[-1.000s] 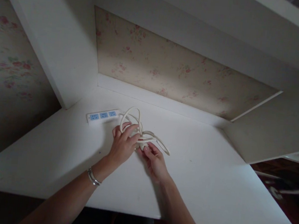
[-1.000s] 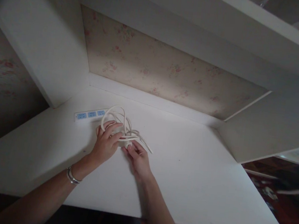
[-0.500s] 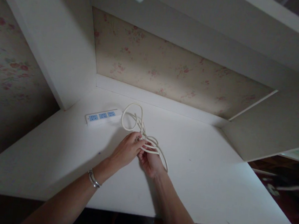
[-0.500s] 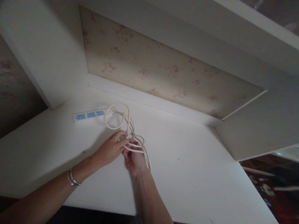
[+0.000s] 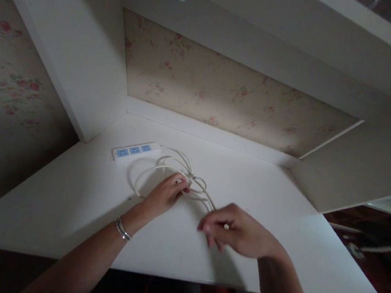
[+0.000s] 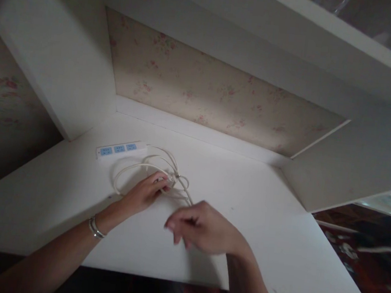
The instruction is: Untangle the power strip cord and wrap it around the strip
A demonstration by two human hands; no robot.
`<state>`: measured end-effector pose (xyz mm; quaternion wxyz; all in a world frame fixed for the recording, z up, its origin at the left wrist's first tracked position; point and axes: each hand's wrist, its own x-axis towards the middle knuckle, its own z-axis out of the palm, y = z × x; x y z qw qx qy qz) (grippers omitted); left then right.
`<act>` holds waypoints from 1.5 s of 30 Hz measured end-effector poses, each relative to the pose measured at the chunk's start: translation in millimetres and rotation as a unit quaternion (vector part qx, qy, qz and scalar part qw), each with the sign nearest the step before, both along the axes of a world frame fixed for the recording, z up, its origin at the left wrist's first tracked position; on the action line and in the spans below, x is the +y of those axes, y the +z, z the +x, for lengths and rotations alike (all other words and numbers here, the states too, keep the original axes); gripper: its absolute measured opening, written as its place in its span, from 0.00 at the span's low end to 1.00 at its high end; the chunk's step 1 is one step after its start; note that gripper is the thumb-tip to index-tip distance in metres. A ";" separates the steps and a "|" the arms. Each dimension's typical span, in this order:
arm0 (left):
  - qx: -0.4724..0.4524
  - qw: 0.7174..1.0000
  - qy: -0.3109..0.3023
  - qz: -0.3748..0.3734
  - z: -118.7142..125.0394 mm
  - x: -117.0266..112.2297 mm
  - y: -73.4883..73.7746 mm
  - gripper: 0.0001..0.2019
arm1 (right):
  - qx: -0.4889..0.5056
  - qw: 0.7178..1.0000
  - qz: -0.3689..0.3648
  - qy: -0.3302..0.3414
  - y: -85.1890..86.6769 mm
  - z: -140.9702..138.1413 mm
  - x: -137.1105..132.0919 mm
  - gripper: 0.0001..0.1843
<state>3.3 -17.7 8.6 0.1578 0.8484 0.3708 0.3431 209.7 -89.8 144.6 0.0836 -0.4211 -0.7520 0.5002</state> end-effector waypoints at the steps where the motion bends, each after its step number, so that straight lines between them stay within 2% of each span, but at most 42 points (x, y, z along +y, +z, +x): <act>1: 0.002 1.000 0.002 0.008 0.5 0.6 -0.6 0.11 | -0.004 0.991 0.087 -0.098 3.2 -7.7 11.2 0.23; 2: 0.005 1.000 0.007 0.017 0.9 1.2 -1.7 0.10 | -0.019 0.968 0.174 -0.181 1.9 -17.7 25.1 0.24; 3: 0.009 1.000 0.015 0.026 1.2 1.7 -3.3 0.10 | -0.046 0.946 0.236 -0.218 -3.0 -29.3 41.0 0.24; 4: 0.015 0.999 0.019 0.033 1.4 2.1 -5.1 0.11 | -0.088 0.937 0.263 -0.213 -10.4 -41.4 57.8 0.25; 5: 0.024 0.999 0.018 0.035 1.2 2.4 -7.0 0.11 | -0.134 0.936 0.270 -0.183 -19.1 -53.6 74.5 0.31; 6: 0.034 0.999 0.018 0.033 0.8 2.5 -8.6 0.12 | -0.174 0.938 0.265 -0.143 -27.9 -65.2 90.2 0.39; 8: 0.063 0.997 0.026 0.022 -0.7 2.3 -10.7 0.13 | -0.211 0.942 0.246 -0.086 -42.6 -85.8 116.4 0.45; 9: 0.079 0.996 0.034 0.016 -1.6 1.9 -10.9 0.13 | -0.216 0.946 0.233 -0.066 -47.4 -94.2 126.4 0.42; 12: 0.103 0.994 0.041 0.019 -3.4 0.6 -7.5 0.13 | -0.207 0.956 0.203 -0.033 -51.2 -109.4 145.3 0.20; 13: 0.100 0.994 0.033 0.029 -3.7 0.2 -5.1 0.12 | -0.198 0.960 0.197 -0.024 -49.5 -109.9 148.8 0.17; 14: 0.092 0.994 0.026 0.044 -4.0 -0.1 -2.3 0.11 | -0.179 0.966 0.187 -0.020 -46.8 -107.5 151.3 0.19; 17: 0.061 0.992 0.043 0.099 -4.9 -1.1 6.5 0.08 | -0.016 0.993 0.095 -0.063 -34.4 -82.7 154.5 0.26; 18: 0.052 0.990 0.063 0.116 -5.4 -1.4 8.8 0.06 | 0.072 0.991 0.049 -0.104 -29.3 -69.1 154.4 0.27; 19: 0.042 0.987 0.085 0.130 -5.9 -1.6 10.5 0.06 | 0.162 0.975 0.010 -0.154 -24.1 -53.3 154.0 0.26; 20: 0.033 0.984 0.101 0.141 -6.4 -1.7 11.4 0.05 | 0.245 0.947 -0.012 -0.208 -18.8 -36.0 153.2 0.25; 22: 0.021 0.982 0.110 0.152 -7.2 -1.2 11.3 0.06 | 0.372 0.874 -0.012 -0.313 -10.0 1.7 150.6 0.22; 24: 0.020 0.983 0.099 0.152 -7.8 0.4 9.4 0.06 | 0.444 0.801 0.017 -0.401 -6.0 40.7 146.3 0.19; 26: 0.026 0.984 0.099 0.144 -8.8 2.7 7.5 0.06 | 0.480 0.744 0.057 -0.462 -10.0 78.9 139.7 0.17; 29: 0.018 0.983 0.132 0.129 -11.5 6.5 6.3 0.06 | 0.490 0.685 0.088 -0.532 -30.6 131.1 124.8 0.15; 32: -0.002 0.980 0.157 0.119 -15.3 10.7 5.2 0.07 | 0.484 0.621 0.071 -0.612 -59.8 173.6 106.5 0.17; 34: -0.024 0.978 0.172 0.119 -17.6 14.0 2.9 0.08 | 0.476 0.596 0.059 -0.644 -78.0 194.6 94.8 0.19; 36: -0.051 0.974 0.190 0.116 -19.6 17.6 -0.4 0.09 | 0.453 0.597 0.049 -0.660 -93.0 208.9 84.8 0.19; 39: -0.085 0.973 0.194 0.095 -22.2 22.4 -4.9 0.08 | 0.391 0.626 0.021 -0.675 -109.7 219.9 75.0 0.16; 45: -0.093 0.987 0.121 0.054 -27.4 27.3 -7.3 0.08 | 0.312 0.643 -0.018 -0.699 -130.5 224.2 72.7 0.07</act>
